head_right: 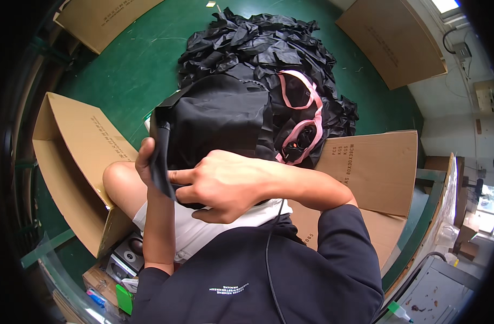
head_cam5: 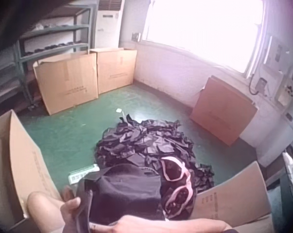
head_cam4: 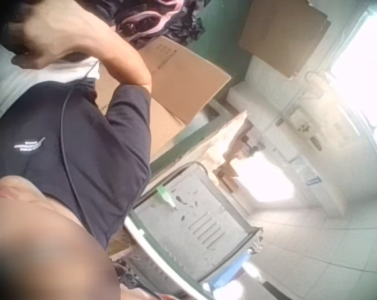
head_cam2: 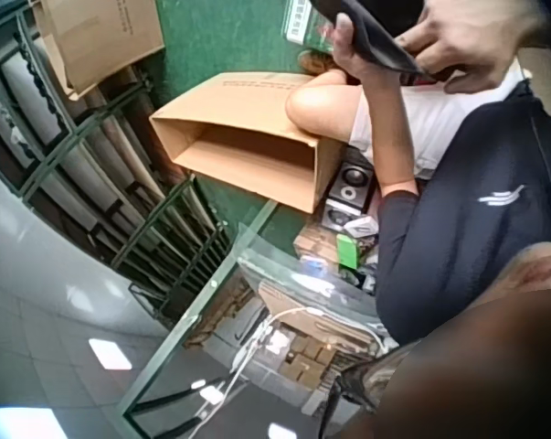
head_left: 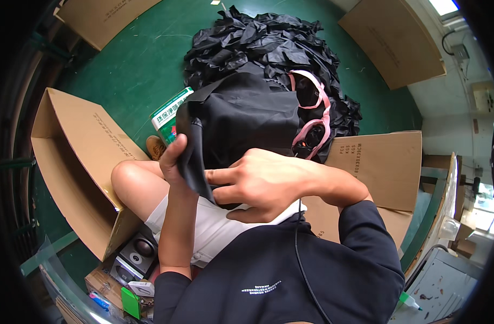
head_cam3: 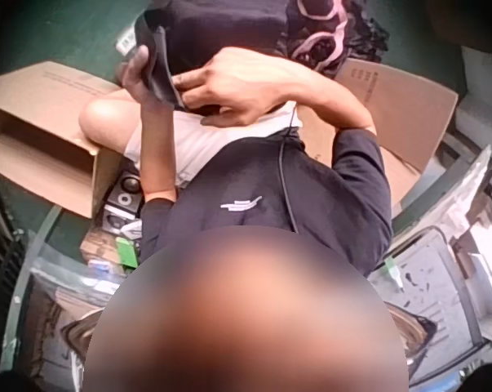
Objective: Inspecting and checking black fabric covers from a large pile.
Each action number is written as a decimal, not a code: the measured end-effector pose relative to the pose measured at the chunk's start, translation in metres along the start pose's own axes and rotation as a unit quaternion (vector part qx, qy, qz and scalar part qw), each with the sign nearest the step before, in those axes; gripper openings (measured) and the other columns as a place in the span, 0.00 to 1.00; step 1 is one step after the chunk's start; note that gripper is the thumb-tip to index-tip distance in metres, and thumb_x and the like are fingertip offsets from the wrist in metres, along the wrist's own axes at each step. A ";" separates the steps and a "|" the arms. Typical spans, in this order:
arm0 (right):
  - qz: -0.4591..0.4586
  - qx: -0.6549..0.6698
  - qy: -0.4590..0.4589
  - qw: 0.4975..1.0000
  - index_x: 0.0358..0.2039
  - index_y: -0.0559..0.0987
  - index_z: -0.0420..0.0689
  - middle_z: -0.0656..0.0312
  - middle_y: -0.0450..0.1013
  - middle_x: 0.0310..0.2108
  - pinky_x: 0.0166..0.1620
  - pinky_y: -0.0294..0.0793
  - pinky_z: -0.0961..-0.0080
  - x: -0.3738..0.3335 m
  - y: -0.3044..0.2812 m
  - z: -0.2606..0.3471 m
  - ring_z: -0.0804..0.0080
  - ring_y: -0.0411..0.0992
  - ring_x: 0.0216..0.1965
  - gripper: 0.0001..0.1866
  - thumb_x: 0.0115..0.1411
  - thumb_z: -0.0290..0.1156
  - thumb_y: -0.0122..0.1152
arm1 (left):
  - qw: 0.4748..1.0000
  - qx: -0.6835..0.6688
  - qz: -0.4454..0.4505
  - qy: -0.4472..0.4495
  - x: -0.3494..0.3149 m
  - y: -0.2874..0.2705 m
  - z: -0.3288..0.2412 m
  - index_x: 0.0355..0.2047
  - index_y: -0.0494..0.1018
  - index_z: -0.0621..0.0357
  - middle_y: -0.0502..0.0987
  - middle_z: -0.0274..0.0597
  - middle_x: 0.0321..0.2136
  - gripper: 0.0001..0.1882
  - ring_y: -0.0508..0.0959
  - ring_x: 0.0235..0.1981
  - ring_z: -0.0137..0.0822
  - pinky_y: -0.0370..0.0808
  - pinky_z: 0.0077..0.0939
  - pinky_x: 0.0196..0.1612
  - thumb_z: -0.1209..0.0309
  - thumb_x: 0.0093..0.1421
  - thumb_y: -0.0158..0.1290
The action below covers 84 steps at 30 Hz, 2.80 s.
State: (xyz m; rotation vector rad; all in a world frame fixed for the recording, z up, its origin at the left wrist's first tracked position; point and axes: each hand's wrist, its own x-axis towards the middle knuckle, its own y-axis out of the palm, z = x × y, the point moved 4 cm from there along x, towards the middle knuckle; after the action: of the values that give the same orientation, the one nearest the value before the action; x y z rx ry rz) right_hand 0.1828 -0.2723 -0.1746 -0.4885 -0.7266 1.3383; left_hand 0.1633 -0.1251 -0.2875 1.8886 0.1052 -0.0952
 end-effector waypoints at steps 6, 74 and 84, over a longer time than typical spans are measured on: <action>-0.196 0.109 -0.032 0.974 0.38 0.78 0.38 0.52 0.75 0.43 0.38 0.75 0.69 -0.021 -0.029 -0.025 0.56 0.76 0.33 0.16 0.46 0.18 0.58 | 0.995 0.017 -0.051 -0.083 -0.012 -0.014 -0.012 0.52 0.68 0.70 0.77 0.52 0.44 0.27 0.80 0.44 0.44 0.74 0.31 0.55 0.80 0.48 0.48; -0.509 0.579 0.095 0.630 0.47 0.69 0.37 0.56 0.76 0.40 0.47 0.78 0.73 -0.156 -0.012 -0.134 0.71 0.78 0.41 0.09 0.69 0.27 0.47 | 0.966 0.221 0.097 -0.087 0.026 0.018 -0.005 0.47 0.70 0.72 0.79 0.46 0.41 0.23 0.79 0.42 0.31 0.74 0.23 0.49 0.63 0.61 0.57; -0.543 0.523 0.270 0.600 0.48 0.75 0.35 0.55 0.77 0.42 0.45 0.78 0.73 -0.165 -0.019 -0.261 0.69 0.77 0.39 0.12 0.65 0.25 0.53 | 0.938 0.313 -0.027 -0.146 0.157 -0.037 0.005 0.43 0.75 0.68 0.81 0.44 0.36 0.16 0.81 0.36 0.35 0.78 0.29 0.42 0.67 0.68 0.45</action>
State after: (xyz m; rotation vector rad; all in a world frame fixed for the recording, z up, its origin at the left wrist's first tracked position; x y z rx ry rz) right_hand 0.3716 -0.4147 -0.3737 0.5054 0.3815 0.1890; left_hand 0.3146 -0.1143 -0.3429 2.4809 -0.0910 -0.4943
